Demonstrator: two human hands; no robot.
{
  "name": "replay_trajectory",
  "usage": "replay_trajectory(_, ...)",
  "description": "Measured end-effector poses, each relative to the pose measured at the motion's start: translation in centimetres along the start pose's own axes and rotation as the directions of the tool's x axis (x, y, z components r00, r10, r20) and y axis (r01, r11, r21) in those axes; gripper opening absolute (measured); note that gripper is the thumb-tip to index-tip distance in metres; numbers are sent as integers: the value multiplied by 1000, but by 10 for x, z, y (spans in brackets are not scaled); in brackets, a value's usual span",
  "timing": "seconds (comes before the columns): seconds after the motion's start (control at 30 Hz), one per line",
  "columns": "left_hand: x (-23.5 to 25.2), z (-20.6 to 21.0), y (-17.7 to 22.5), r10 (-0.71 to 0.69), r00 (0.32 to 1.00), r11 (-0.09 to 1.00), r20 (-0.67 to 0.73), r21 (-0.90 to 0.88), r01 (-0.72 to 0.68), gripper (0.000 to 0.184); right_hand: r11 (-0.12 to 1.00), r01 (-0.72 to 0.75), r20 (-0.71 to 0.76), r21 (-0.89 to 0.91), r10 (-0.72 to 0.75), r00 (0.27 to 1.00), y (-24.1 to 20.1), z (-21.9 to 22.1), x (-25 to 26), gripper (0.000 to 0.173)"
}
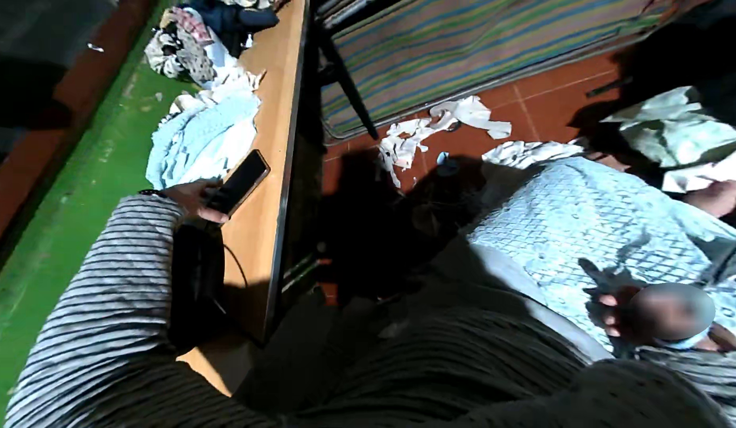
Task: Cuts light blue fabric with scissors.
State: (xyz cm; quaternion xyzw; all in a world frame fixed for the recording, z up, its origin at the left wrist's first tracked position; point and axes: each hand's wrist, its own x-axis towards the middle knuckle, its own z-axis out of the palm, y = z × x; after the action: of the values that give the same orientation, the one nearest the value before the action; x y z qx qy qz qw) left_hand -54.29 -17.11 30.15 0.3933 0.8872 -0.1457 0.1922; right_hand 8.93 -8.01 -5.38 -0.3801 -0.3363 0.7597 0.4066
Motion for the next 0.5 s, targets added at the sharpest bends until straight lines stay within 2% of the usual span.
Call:
replay_trajectory(0.1, 12, 6, -7, 112, 993, 986, -45, -116, -117, 83, 1000, 21, -3, -3, -21, 1000, 2, -2, 0, 28)
replay_trajectory(0.17, 13, 7, 2, 171, 982, 980, -78, -87, -177, 77, 1000, 30, 4, -9, -30, 1000, 2, -4, 0, 30)
replay_trajectory(0.33, 11, 3, 22, 152, 986, 988, -69, 44, -149, 74, 999, 36, -6, 14, -36, 999, 5, -11, 0, 29)
replay_trajectory(0.5, 16, 7, 17, 163, 982, 986, -97, 40, -159, 72, 999, 41, -35, -4, -41, 999, 1, -8, -3, 28)
